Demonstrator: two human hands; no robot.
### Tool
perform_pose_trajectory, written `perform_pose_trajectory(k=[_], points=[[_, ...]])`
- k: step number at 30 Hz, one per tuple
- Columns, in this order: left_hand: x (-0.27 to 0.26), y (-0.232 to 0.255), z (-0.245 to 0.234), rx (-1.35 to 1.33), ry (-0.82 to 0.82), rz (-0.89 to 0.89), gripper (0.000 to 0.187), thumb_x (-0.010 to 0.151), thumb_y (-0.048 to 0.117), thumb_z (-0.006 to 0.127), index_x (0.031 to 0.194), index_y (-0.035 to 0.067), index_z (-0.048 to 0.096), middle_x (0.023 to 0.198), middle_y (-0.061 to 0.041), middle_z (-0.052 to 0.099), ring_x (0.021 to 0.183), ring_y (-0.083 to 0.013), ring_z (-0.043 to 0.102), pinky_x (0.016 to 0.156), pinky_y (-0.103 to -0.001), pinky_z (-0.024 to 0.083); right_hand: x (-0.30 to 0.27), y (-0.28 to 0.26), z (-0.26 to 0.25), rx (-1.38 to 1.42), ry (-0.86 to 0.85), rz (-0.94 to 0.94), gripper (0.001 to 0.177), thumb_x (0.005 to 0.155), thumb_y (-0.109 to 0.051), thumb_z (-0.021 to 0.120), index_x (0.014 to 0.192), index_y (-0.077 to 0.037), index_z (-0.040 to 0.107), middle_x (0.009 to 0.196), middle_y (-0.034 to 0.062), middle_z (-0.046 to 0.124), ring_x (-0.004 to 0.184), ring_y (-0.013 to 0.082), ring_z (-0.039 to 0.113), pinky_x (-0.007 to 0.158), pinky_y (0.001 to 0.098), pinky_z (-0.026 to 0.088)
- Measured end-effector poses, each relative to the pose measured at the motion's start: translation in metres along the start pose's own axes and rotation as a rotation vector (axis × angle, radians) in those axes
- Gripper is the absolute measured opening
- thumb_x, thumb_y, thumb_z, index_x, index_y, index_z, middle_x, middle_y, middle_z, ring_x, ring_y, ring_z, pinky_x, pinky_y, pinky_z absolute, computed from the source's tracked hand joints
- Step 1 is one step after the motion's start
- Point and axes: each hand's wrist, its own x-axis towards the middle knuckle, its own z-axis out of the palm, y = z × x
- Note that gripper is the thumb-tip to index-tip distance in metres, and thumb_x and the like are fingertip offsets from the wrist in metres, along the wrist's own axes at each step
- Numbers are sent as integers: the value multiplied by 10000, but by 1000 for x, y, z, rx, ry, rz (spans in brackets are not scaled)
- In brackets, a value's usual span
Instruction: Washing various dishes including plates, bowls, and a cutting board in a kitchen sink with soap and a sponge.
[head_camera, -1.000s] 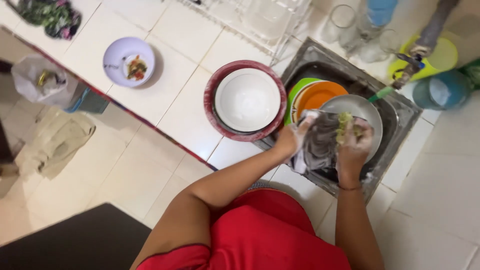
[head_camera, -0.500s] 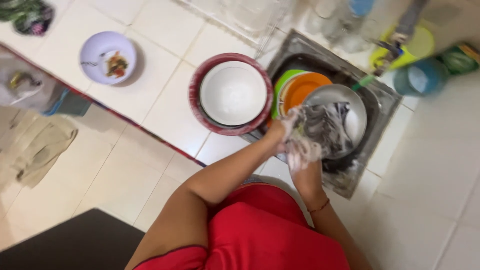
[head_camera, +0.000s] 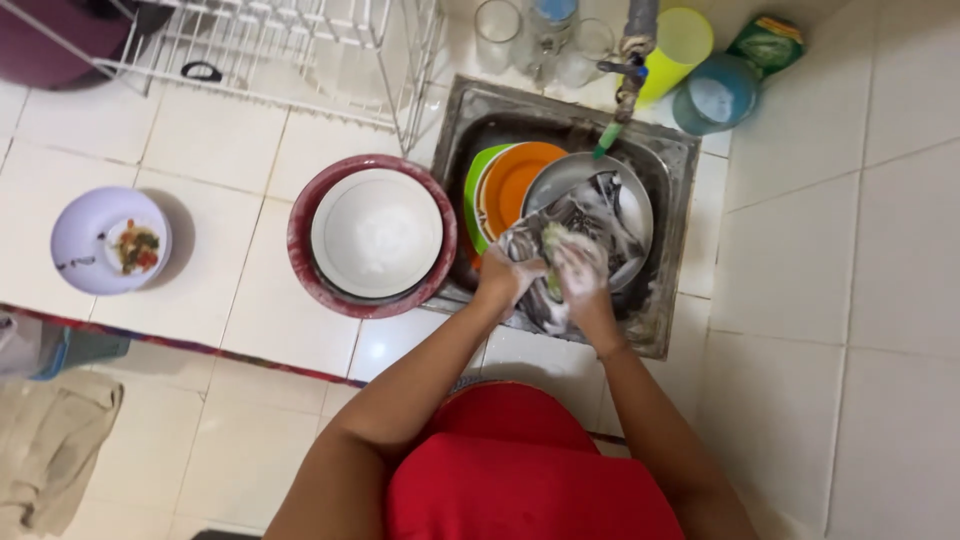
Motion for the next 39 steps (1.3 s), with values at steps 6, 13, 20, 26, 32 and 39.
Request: perform_pose_trajectory(k=[6,13,20,26,32,39], points=[[-20,5,-14,125,106,-18,352,694,-122,713,1033,-36,681,818,-53,712,652,-132,635,602,-297,529,59,-6,18,-200,7,496,205,1060,-181,659,1220,-52,652,1166,146,691,1029,294,676,924,436,541],[-44,42,-10,337,-54,196,293,699,-86,699,983,-17,671,790,11,667,655,-62,568,613,-241,496,88,-58,9,-80,-194,-398,154,970,-93,660,1095,-6,679,1156,154,691,1087,370,669,1003,470,523],[-39,30,-13,120,129,134,201,738,-78,677,934,-52,647,772,-42,654,627,-117,587,580,-275,500,62,-71,24,-207,40,-72,228,998,-45,571,1179,42,677,1281,198,654,1217,367,625,1119,427,464],[-31,60,-29,21,164,130,266,740,-57,658,1005,-47,681,870,-67,737,705,-134,676,674,-270,568,-5,29,11,-360,-130,-249,307,988,-17,586,1266,100,644,1343,250,598,1254,399,594,1118,435,465],[-40,63,-27,101,106,144,312,734,-79,656,1046,-61,669,853,-69,686,700,-145,631,667,-297,543,81,-52,5,-272,-54,-123,194,1057,-6,558,1220,29,657,1349,211,590,1197,309,655,1105,397,529],[-42,66,-20,-75,164,89,257,718,-78,674,974,-54,688,858,-76,727,700,-151,673,670,-296,569,58,-21,-5,-602,-83,-130,272,986,-41,619,1244,-23,703,1292,161,625,1114,337,610,988,444,498]])
